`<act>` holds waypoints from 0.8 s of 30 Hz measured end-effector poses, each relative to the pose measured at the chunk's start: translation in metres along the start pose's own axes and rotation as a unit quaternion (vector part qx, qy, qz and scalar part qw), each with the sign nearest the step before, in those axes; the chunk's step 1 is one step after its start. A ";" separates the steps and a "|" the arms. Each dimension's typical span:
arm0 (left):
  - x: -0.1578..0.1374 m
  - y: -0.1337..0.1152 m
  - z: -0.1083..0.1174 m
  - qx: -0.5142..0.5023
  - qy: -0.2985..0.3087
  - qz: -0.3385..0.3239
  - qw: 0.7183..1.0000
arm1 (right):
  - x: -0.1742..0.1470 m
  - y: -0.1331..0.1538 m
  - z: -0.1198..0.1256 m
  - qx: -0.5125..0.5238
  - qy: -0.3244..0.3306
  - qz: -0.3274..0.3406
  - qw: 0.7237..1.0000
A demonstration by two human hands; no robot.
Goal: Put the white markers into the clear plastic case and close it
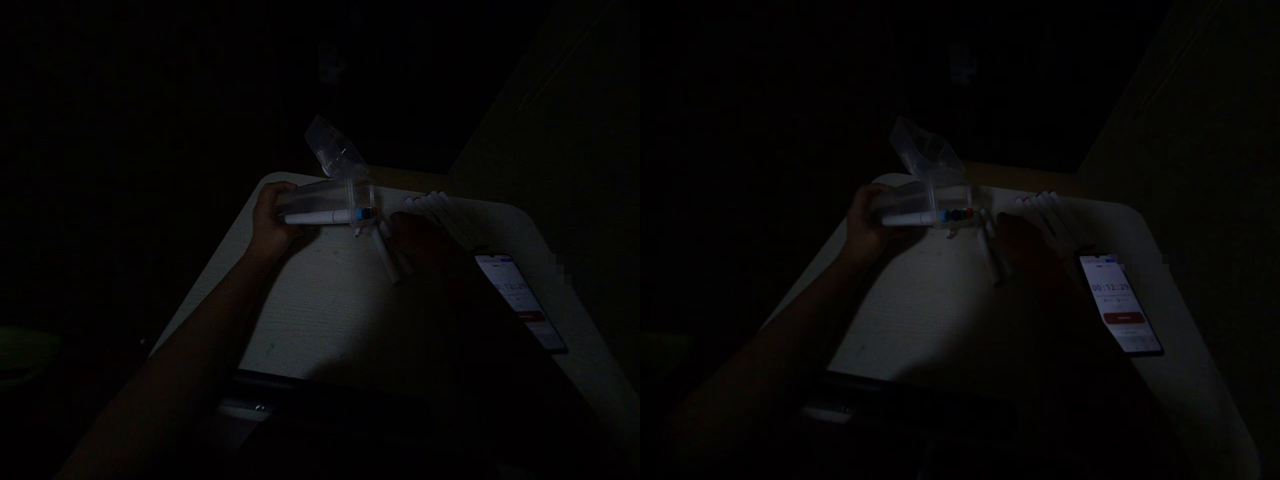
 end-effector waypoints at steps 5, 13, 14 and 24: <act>0.000 0.000 -0.001 -0.002 -0.002 0.007 1.000 | -0.001 -0.002 0.002 0.018 -0.002 -0.029 0.999; 0.000 0.001 -0.001 -0.005 0.003 0.000 1.000 | -0.006 -0.003 0.020 0.087 -0.054 -0.005 0.995; 0.001 0.001 -0.001 -0.004 0.004 0.002 1.000 | -0.005 -0.005 0.023 0.101 -0.069 -0.009 0.993; 0.001 0.003 -0.001 -0.006 0.000 0.002 1.000 | -0.013 -0.025 0.062 0.275 -0.252 -0.044 0.927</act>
Point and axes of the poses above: each hand's wrist, its own x-axis towards the middle knuckle, its own z-axis out of the back of the hand, y = z × x, the point moved 7 cm from there along x, towards the middle knuckle
